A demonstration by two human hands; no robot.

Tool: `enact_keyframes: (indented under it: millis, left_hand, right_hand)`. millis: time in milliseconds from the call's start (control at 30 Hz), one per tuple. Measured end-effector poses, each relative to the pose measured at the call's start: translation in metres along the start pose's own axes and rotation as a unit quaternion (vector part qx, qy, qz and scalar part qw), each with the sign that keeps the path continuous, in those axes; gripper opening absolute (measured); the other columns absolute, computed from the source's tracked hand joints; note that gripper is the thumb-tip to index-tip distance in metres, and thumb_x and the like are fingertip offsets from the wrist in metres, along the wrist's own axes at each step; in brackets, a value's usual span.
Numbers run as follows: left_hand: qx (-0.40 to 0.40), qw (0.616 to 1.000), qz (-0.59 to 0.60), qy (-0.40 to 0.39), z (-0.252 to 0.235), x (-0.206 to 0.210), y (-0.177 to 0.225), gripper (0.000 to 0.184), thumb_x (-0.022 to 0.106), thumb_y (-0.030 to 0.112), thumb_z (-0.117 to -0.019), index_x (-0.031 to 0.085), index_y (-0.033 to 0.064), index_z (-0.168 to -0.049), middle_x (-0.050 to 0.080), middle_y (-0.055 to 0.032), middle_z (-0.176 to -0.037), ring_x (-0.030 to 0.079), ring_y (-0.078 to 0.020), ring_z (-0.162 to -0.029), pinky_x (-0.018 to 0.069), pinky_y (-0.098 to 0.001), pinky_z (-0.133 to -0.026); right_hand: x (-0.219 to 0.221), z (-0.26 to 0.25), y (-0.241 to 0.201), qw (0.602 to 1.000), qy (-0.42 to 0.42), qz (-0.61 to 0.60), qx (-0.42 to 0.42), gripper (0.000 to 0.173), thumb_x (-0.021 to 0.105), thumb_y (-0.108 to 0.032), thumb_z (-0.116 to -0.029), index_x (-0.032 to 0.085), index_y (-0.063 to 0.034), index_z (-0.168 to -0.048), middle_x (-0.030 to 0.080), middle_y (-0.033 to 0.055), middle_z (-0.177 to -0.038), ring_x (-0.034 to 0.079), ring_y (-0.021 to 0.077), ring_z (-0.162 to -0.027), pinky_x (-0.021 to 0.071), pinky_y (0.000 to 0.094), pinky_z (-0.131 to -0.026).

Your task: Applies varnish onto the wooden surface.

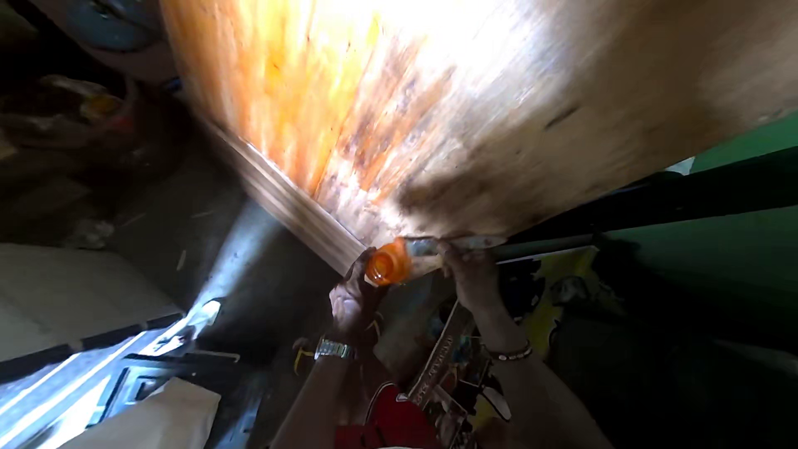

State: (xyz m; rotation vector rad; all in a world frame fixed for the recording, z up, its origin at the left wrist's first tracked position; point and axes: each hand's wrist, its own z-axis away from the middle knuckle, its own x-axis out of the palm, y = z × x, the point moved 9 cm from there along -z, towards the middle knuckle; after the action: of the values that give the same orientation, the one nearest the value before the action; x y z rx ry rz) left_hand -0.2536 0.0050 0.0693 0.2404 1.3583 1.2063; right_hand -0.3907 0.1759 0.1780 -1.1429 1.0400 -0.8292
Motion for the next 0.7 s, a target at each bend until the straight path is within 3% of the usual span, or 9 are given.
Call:
enact_keyframes:
  millis: [100, 200, 267, 400, 500, 567, 600, 667, 700]
  left_hand:
    - [-0.004, 1.000, 0.016, -0.002, -0.026, 0.012, 0.001, 0.082, 0.085, 0.044, -0.0801, 0.049, 0.0270, -0.151, 0.074, -0.0145, -0.110, 0.073, -0.0329, -0.085, 0.0561, -0.0577, -0.081]
    - [-0.042, 0.999, 0.013, -0.019, -0.024, 0.023, -0.019, 0.084, 0.085, 0.045, -0.0790, 0.047, 0.0301, -0.152, 0.074, -0.0135, -0.113, 0.073, -0.0329, -0.090, 0.0556, -0.0581, -0.084]
    - [-0.069, 0.997, 0.000, -0.029, -0.007, 0.030, -0.041, 0.084, 0.085, 0.045, -0.0785, 0.048, 0.0286, -0.152, 0.073, -0.0149, -0.119, 0.073, -0.0365, -0.097, 0.0550, -0.0609, -0.086]
    - [-0.125, 0.992, -0.016, -0.030, 0.047, 0.041, -0.101, 0.085, 0.088, 0.040, -0.0758, 0.050, 0.0260, -0.151, 0.072, -0.0158, -0.123, 0.072, -0.0407, -0.102, 0.0543, -0.0659, -0.086]
    - [-0.201, 0.978, -0.031, -0.050, 0.092, 0.046, -0.145, 0.081, 0.086, 0.034, -0.0782, 0.050, 0.0273, -0.150, 0.072, -0.0190, -0.118, 0.070, -0.0444, -0.103, 0.0529, -0.0682, -0.086]
    - [-0.235, 0.970, -0.040, -0.049, 0.117, 0.050, -0.176, 0.083, 0.086, 0.036, -0.0772, 0.050, 0.0251, -0.151, 0.072, -0.0190, -0.120, 0.069, -0.0453, -0.105, 0.0521, -0.0698, -0.085]
    - [-0.250, 0.967, -0.026, -0.049, 0.128, 0.050, -0.189, 0.087, 0.088, 0.038, -0.0751, 0.049, 0.0228, -0.152, 0.071, -0.0193, -0.124, 0.069, -0.0458, -0.108, 0.0508, -0.0710, -0.088]
    - [-0.274, 0.960, 0.003, -0.051, 0.145, 0.048, -0.207, 0.093, 0.090, 0.036, -0.0740, 0.046, 0.0170, -0.154, 0.068, -0.0210, -0.129, 0.066, -0.0465, -0.113, 0.0480, -0.0718, -0.093]
    - [-0.277, 0.960, 0.010, -0.048, 0.150, 0.046, -0.212, 0.093, 0.089, 0.035, -0.0743, 0.045, 0.0149, -0.154, 0.067, -0.0210, -0.130, 0.065, -0.0455, -0.116, 0.0473, -0.0709, -0.096]
  right_hand:
    - [-0.026, -0.044, -0.018, 0.993, 0.073, 0.063, -0.068, 0.013, 0.073, -0.012, -0.0931, 0.069, -0.0070, -0.104, 0.070, -0.0003, -0.078, 0.065, 0.0092, -0.063, 0.0596, 0.0296, -0.060]
    - [-0.032, -0.087, -0.049, 0.964, 0.082, 0.193, -0.165, 0.028, 0.072, -0.019, -0.0970, 0.065, -0.0052, -0.120, 0.072, 0.0044, -0.099, 0.070, 0.0092, -0.082, 0.0624, 0.0302, -0.075]
    - [-0.032, -0.112, -0.064, 0.940, 0.082, 0.246, -0.224, 0.029, 0.070, -0.017, -0.0981, 0.064, -0.0032, -0.123, 0.071, 0.0079, -0.105, 0.070, 0.0097, -0.087, 0.0605, 0.0285, -0.078]
    - [-0.034, -0.106, -0.109, 0.905, 0.096, 0.317, -0.266, 0.026, 0.064, -0.019, -0.1023, 0.061, -0.0035, -0.123, 0.067, 0.0059, -0.102, 0.066, 0.0074, -0.089, 0.0560, 0.0238, -0.077]
    - [-0.029, -0.088, -0.114, 0.822, 0.139, 0.411, -0.367, 0.030, 0.058, -0.017, -0.1048, 0.064, 0.0018, -0.128, 0.067, 0.0169, -0.119, 0.067, 0.0220, -0.106, 0.0563, 0.0367, -0.090]
    - [-0.006, -0.085, -0.068, 0.794, 0.106, 0.470, -0.370, 0.035, 0.055, -0.016, -0.1043, 0.062, 0.0010, -0.134, 0.060, 0.0226, -0.135, 0.060, 0.0323, -0.123, 0.0512, 0.0466, -0.103]
    - [0.012, -0.084, -0.028, 0.803, 0.067, 0.486, -0.337, 0.038, 0.056, -0.016, -0.1019, 0.060, -0.0018, -0.137, 0.057, 0.0222, -0.138, 0.059, 0.0326, -0.124, 0.0517, 0.0486, -0.102]
    - [0.057, -0.081, 0.065, 0.849, -0.038, 0.467, -0.245, 0.034, 0.065, -0.009, -0.0964, 0.062, -0.0032, -0.130, 0.064, 0.0204, -0.126, 0.067, 0.0313, -0.106, 0.0579, 0.0504, -0.086]
    - [0.079, -0.082, 0.108, 0.853, -0.092, 0.468, -0.211, 0.028, 0.067, -0.006, -0.0953, 0.065, -0.0012, -0.122, 0.066, 0.0213, -0.121, 0.068, 0.0332, -0.102, 0.0582, 0.0520, -0.083]
